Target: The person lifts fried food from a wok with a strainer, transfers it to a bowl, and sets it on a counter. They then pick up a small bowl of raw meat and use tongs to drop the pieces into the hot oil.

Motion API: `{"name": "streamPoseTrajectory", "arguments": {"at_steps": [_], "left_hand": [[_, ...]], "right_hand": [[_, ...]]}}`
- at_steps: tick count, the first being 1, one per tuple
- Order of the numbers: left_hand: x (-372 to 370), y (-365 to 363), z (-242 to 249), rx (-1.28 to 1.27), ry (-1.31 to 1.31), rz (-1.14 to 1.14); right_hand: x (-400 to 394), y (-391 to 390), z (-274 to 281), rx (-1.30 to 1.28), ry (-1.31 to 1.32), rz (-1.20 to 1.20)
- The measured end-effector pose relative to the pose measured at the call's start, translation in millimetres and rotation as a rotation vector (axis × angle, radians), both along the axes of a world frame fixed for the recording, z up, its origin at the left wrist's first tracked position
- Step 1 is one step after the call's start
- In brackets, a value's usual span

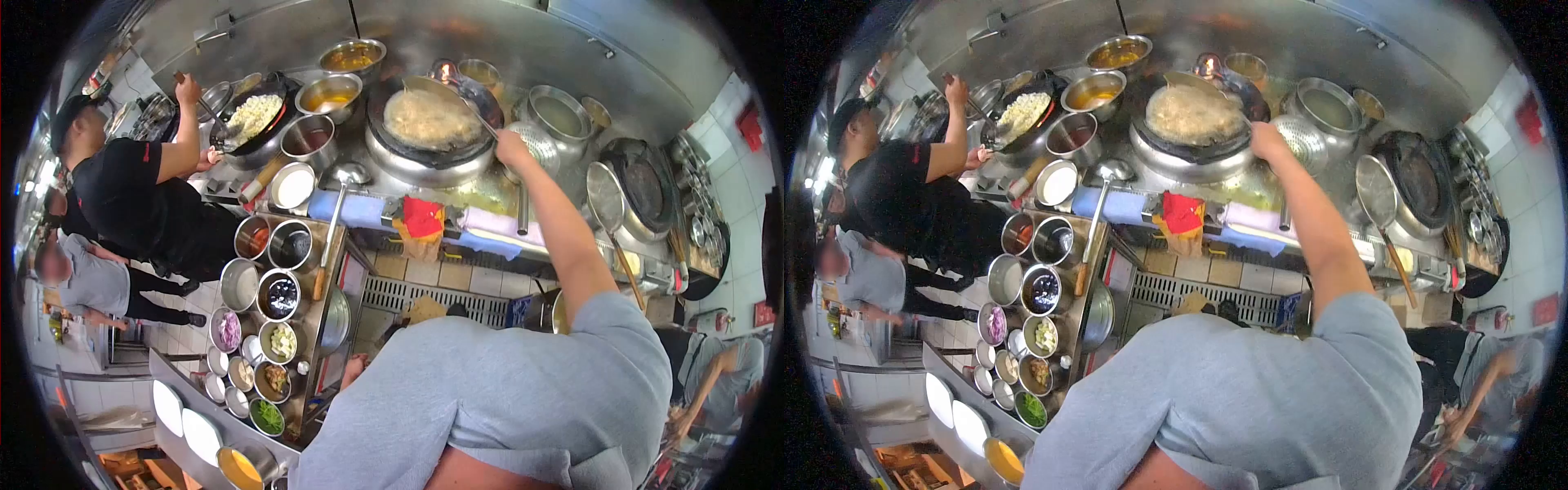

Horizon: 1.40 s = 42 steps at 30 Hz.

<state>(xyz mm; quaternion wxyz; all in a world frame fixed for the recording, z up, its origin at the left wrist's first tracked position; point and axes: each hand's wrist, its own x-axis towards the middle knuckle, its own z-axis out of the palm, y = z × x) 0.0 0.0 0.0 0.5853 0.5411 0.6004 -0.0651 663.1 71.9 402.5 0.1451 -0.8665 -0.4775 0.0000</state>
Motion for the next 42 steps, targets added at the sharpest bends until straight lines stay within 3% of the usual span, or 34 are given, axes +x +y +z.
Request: {"name": "streamPoseTrajectory", "arguments": {"at_steps": [2, 4, 6, 11, 13, 15, 17, 18, 20, 22, 24, 25, 27, 28, 29, 30, 31, 33, 35, 37, 39, 41, 42], "left_hand": [[8, 11, -6, -0.145, -0.280, 0.367], [32, -11, 5, -0.142, -0.257, 0.389], [27, -7, 20, -0.098, -0.205, 0.400], [21, -3, -19, -0.089, -0.141, 0.152], [28, 6, 10, -0.169, -0.154, 0.222], [25, 5, 43, -0.246, -0.168, 0.293], [20, 5, 58, 0.224, -0.204, 0.002], [21, 8, 71, 0.202, -0.118, -0.050], [14, 12, 21, 0.123, -0.125, -0.012], [5, 10, 1, 0.054, -0.141, 0.025], [2, 17, -1, 0.348, -0.039, -0.577], [6, 23, 1, 0.369, -0.045, -0.579], [13, 22, 13, -0.164, -0.096, 0.176], [18, 23, 35, -0.037, 0.028, 0.023], [18, 27, 35, -0.035, 0.029, 0.018], [12, 27, 29, -0.031, -0.042, -0.027], [9, 28, 22, -0.024, -0.115, -0.071], [11, 31, 21, -0.001, -0.199, -0.110], [17, 34, 25, -0.094, -0.013, 0.124], [28, 38, 49, -0.120, -0.056, 0.163], [24, 35, 70, -0.198, -0.099, 0.239], [18, 34, 80, -0.181, -0.078, 0.247], [19, 33, 84, -0.167, -0.066, 0.245]], "right_hand": [[6, -29, 53, 0.002, -0.084, 0.023], [5, -50, 79, 0.009, -0.157, 0.056], [-14, -59, 87, 0.154, -0.035, -0.042], [-10, -43, 23, -0.058, 0.071, -0.034], [-3, -49, 32, 0.171, 0.007, 0.005], [-28, -74, 52, 0.112, -0.027, 0.036], [-51, -90, 52, 0.197, 0.066, -0.043], [-51, -78, 31, 0.173, -0.015, 0.022], [-45, -35, -28, 0.090, -0.028, 0.050], [-47, -20, -30, 0.046, 0.030, 0.003], [-51, -20, 5, 0.187, 0.221, -0.067], [-58, -24, 22, 0.207, 0.211, -0.067], [-83, -38, 38, 0.141, 0.176, -0.125], [-85, -30, 22, 0.163, 0.192, -0.132], [-79, -17, -5, 0.237, 0.096, -0.088], [-68, 2, -25, 0.150, 0.129, -0.123], [-65, 19, -18, 0.067, 0.158, -0.156], [-57, 34, 26, 0.027, 0.476, -0.203], [-51, 48, 43, 0.080, 0.389, -0.157], [-40, 71, 26, 0.184, 0.059, -0.162], [-43, 70, 13, 0.193, 0.034, -0.214], [-32, 49, 4, -0.152, -0.061, -0.062], [12, 43, -26, -0.205, -0.145, 0.098]]}}
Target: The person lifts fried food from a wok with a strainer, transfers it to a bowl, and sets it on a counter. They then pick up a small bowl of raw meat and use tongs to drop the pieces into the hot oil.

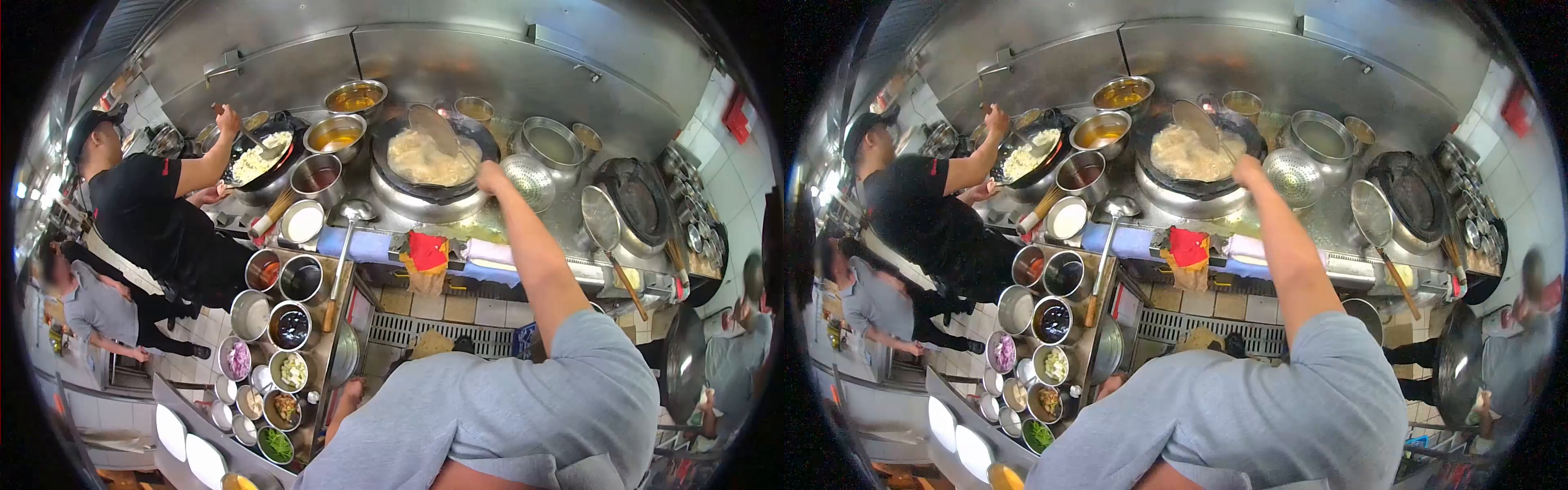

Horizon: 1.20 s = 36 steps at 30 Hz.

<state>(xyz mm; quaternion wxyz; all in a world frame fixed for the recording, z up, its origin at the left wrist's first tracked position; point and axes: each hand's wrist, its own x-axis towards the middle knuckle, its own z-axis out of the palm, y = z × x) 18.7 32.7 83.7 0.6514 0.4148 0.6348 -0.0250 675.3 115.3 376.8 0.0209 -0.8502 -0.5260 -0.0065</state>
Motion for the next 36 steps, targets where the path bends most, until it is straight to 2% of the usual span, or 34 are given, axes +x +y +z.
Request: {"name": "streamPoseTrajectory", "arguments": {"at_steps": [1, 2, 3, 5, 8, 10, 11, 13, 14, 15, 16, 17, 18, 19, 21, 22, 23, 25, 26, 28, 30, 31, 33, 34, 36], "left_hand": [[2, -1, -5, 0.011, 0.007, 0.000], [-2, -4, -9, 0.001, 0.010, 0.004], [-10, -8, -25, -0.071, 0.004, 0.032], [-24, -15, -57, -0.139, -0.004, 0.078], [-40, -24, -94, -0.162, 0.013, 0.046], [-48, -21, -94, 0.880, 0.017, -1.027], [-54, -24, -95, 0.863, 0.015, -1.039], [-41, -6, -105, 0.722, 0.000, -1.244], [-30, -8, -76, 0.186, -0.113, -0.498], [-16, -3, -51, 0.191, -0.117, -0.496], [0, 2, -8, 0.207, -0.096, -0.367], [7, 5, 10, 0.222, -0.075, -0.237], [6, 10, -1, 0.449, -0.170, -0.397], [11, 14, 3, 0.457, -0.171, -0.401], [22, 11, 17, 0.276, -0.065, -0.252], [29, -2, 58, 0.539, -0.005, -0.465], [20, -3, 29, 0.556, 0.006, -0.560], [-4, 3, -60, 0.473, 0.030, -0.712], [-13, 3, -84, 0.413, 0.075, -0.744], [-18, 5, -97, 0.297, 0.154, -0.768], [-12, 14, -96, 0.283, 0.197, -0.768], [0, 21, -89, 0.479, 0.223, -0.781], [44, 33, -29, 0.883, 0.338, -0.786], [93, 33, 62, 0.855, 0.300, -0.644], [168, 55, 151, 0.948, 0.203, -0.752]], "right_hand": [[6, -7, 8, -0.062, -0.075, 0.166], [11, -22, 13, 0.060, 0.045, 0.004], [-30, -57, 65, 0.178, 0.165, -0.154], [-51, -98, 89, 0.380, 0.171, -0.158], [-73, -128, 91, 0.408, 0.188, -0.166], [-68, -118, 49, 0.360, 0.099, -0.185], [-43, -97, 5, 0.326, 0.167, -0.225], [-48, -84, 15, 0.312, 0.238, -0.215], [-50, -94, 23, 0.300, 0.237, -0.218], [-52, -98, 41, 0.326, 0.276, -0.230], [-56, -102, 55, 0.351, 0.320, -0.242], [-66, -113, 62, 0.354, 0.320, -0.239], [-77, -126, 68, 0.395, 0.352, -0.272], [-83, -134, 70, 0.432, 0.389, -0.314], [-83, -112, 25, 0.379, 0.151, -0.145], [-83, -94, 6, 0.308, 0.203, -0.196], [-78, -75, -6, 0.234, 0.259, -0.240], [-66, -55, 6, 0.304, 0.299, -0.210], [-69, -62, 18, 0.312, 0.300, -0.219], [-89, -90, 58, 0.502, 0.314, -0.207], [-112, -113, 73, 0.488, 0.306, -0.224], [-118, -121, 74, 0.463, 0.305, -0.244], [-99, -99, 16, 0.327, 0.240, -0.240], [-94, -82, -1, 0.329, 0.319, -0.248], [-82, -60, -6, 0.379, 0.325, -0.249]]}}
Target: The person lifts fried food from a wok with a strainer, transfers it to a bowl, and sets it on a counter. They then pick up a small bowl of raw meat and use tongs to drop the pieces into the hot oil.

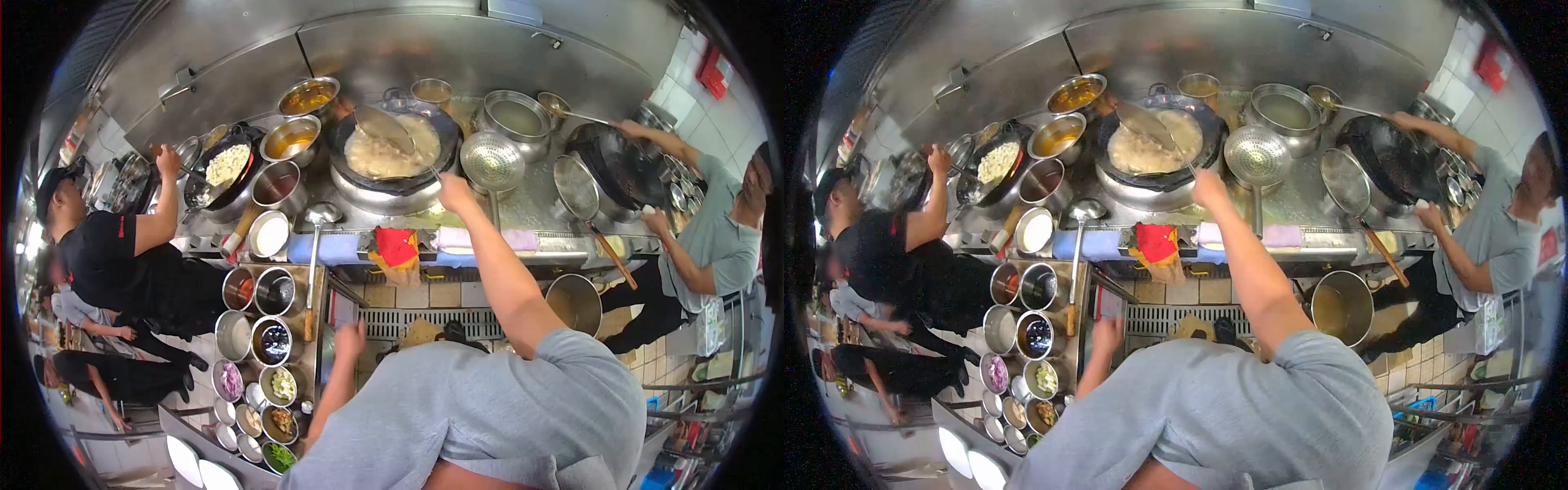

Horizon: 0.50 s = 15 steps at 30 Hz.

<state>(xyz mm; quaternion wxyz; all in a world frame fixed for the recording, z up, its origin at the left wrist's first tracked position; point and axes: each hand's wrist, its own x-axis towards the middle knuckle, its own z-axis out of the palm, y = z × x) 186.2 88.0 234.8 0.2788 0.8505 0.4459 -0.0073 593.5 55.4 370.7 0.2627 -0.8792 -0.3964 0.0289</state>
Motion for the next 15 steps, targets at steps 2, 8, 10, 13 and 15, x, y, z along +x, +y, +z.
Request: {"name": "streamPoseTrajectory", "arguments": {"at_steps": [2, 8, 10, 13, 15], "left_hand": [[69, 22, 64, 0.277, -0.316, -0.141], [235, 95, 141, 0.724, -0.507, -0.146], [260, 106, 149, 0.702, -0.505, -0.117], [282, 115, 143, 0.708, -0.343, -0.101], [288, 118, 137, 0.656, -0.317, -0.057]], "right_hand": [[6, -1, 24, 0.072, 0.027, -0.025], [5, -33, 52, 0.172, 0.112, -0.121], [14, -45, 46, 0.315, 0.067, -0.143], [31, -64, 41, 0.245, 0.139, -0.171], [41, -70, 35, 0.235, 0.114, -0.187]]}}
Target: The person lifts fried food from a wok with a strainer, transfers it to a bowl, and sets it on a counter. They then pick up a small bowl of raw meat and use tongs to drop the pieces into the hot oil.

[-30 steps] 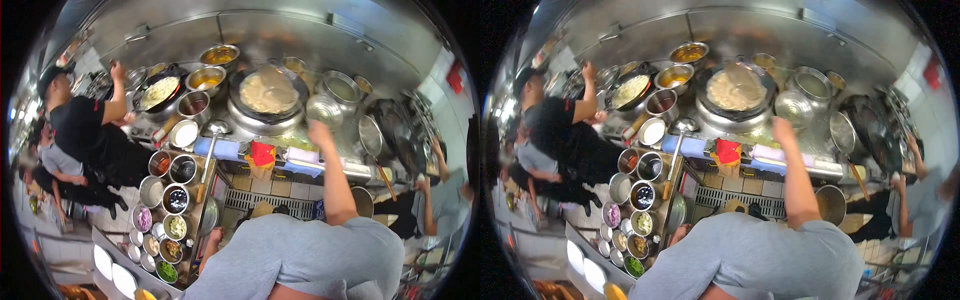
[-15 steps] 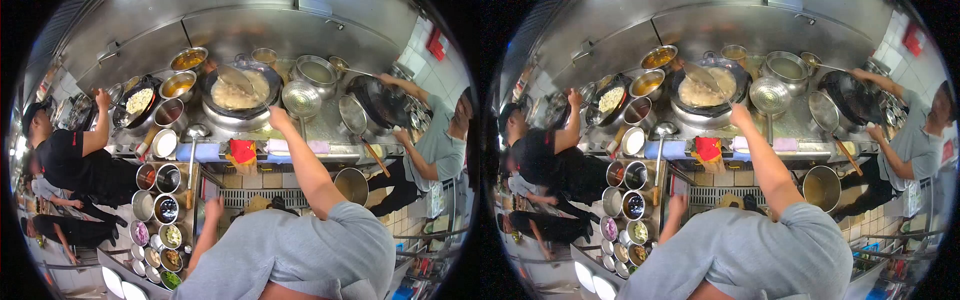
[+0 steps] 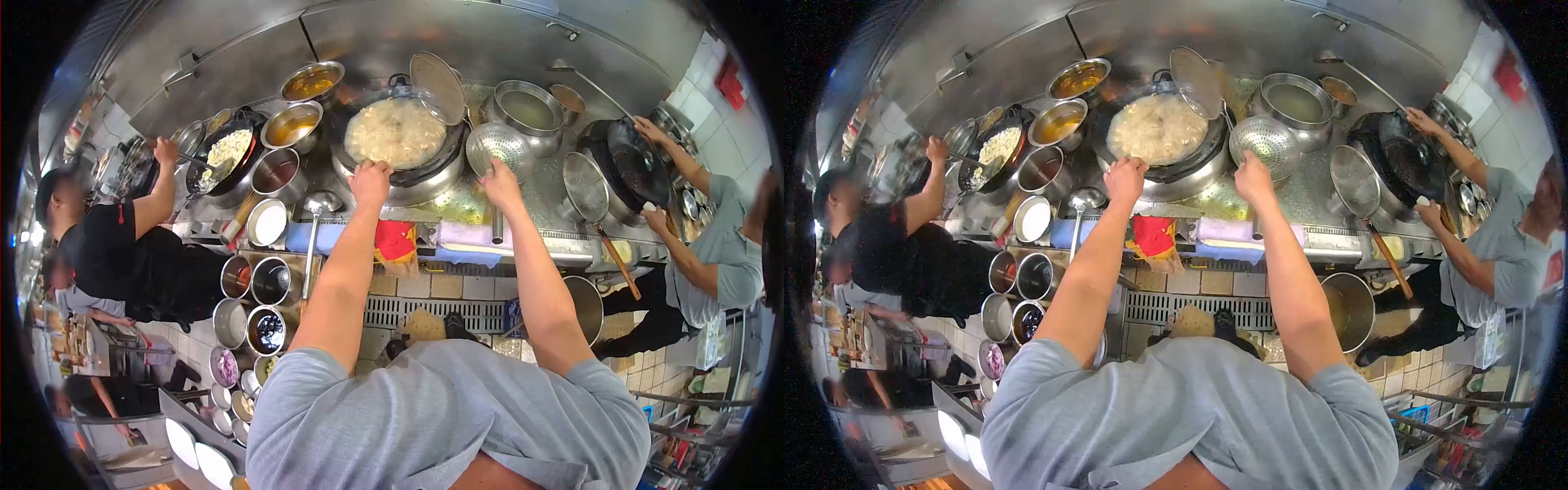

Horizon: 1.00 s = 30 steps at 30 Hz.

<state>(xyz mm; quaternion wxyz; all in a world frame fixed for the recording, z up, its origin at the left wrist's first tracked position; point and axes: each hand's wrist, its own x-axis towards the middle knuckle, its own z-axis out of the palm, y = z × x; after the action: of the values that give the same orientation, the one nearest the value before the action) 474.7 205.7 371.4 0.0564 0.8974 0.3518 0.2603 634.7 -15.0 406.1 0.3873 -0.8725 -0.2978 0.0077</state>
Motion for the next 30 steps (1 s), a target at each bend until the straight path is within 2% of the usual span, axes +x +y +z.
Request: {"name": "streamPoseTrajectory", "arguments": {"at_steps": [3, 5, 8, 12, 13, 14, 16, 17, 18, 19, 20, 21, 22, 24, 25, 26, 27, 28, 29, 30], "left_hand": [[7, 5, -9, 0.040, -0.003, 0.017], [7, 5, -10, 0.017, 0.033, 0.046], [4, -2, -6, -0.002, 0.104, 0.097], [-20, -35, -12, -0.069, -0.056, 0.006], [-32, -46, -18, -0.073, -0.107, -0.034], [-48, -59, -22, -0.134, -0.100, -0.100], [-89, -87, -35, -0.275, -0.126, -0.204], [-112, -100, -46, -0.358, -0.156, -0.245], [-137, -108, -68, -0.446, -0.097, -0.236], [-163, -117, -91, -0.454, -0.051, -0.205], [-190, -126, -115, -0.534, -0.132, -0.187], [-218, -137, -134, -0.627, -0.061, -0.085], [-247, -149, -153, -0.730, -0.126, -0.002], [-312, -173, -208, -0.832, -0.135, 0.127], [-337, -192, -201, -0.948, -0.036, 0.306], [-378, -201, -257, -0.920, 0.074, 0.312], [-430, -213, -337, -0.900, 0.293, 0.226], [-463, -233, -392, -0.632, 0.519, 0.078], [-491, -251, -388, -0.860, 0.548, 0.128], [-502, -261, -384, -0.983, 0.558, 0.171]], "right_hand": [[17, -5, -16, 0.018, 0.095, 0.009], [30, 8, -13, -0.047, -0.078, 0.029], [32, 30, 10, -0.103, -0.075, 0.004], [41, 59, -5, -0.226, -0.070, 0.089], [43, 65, -4, -0.356, 0.191, 0.216], [38, 69, -10, -0.354, 0.189, 0.222], [23, 79, -24, 0.161, 0.885, 0.126], [14, 82, -18, 0.243, 1.115, 0.133], [13, 84, -23, 0.239, 1.114, 0.138], [15, 90, -31, 0.273, 1.242, 0.166], [14, 95, -35, 0.307, 1.370, 0.194], [6, 94, -30, 0.356, 1.404, 0.182], [5, 96, -35, 0.355, 1.400, 0.189], [13, 96, -55, 0.509, 1.524, 0.247], [11, 89, -52, 0.521, 1.516, 0.266], [11, 81, -51, 0.517, 1.514, 0.271], [12, 72, -50, 0.506, 1.503, 0.290], [11, 65, -49, 0.495, 1.494, 0.308], [6, 56, -46, 0.492, 1.492, 0.309], [2, 47, -37, 0.466, 1.392, 0.298]]}}
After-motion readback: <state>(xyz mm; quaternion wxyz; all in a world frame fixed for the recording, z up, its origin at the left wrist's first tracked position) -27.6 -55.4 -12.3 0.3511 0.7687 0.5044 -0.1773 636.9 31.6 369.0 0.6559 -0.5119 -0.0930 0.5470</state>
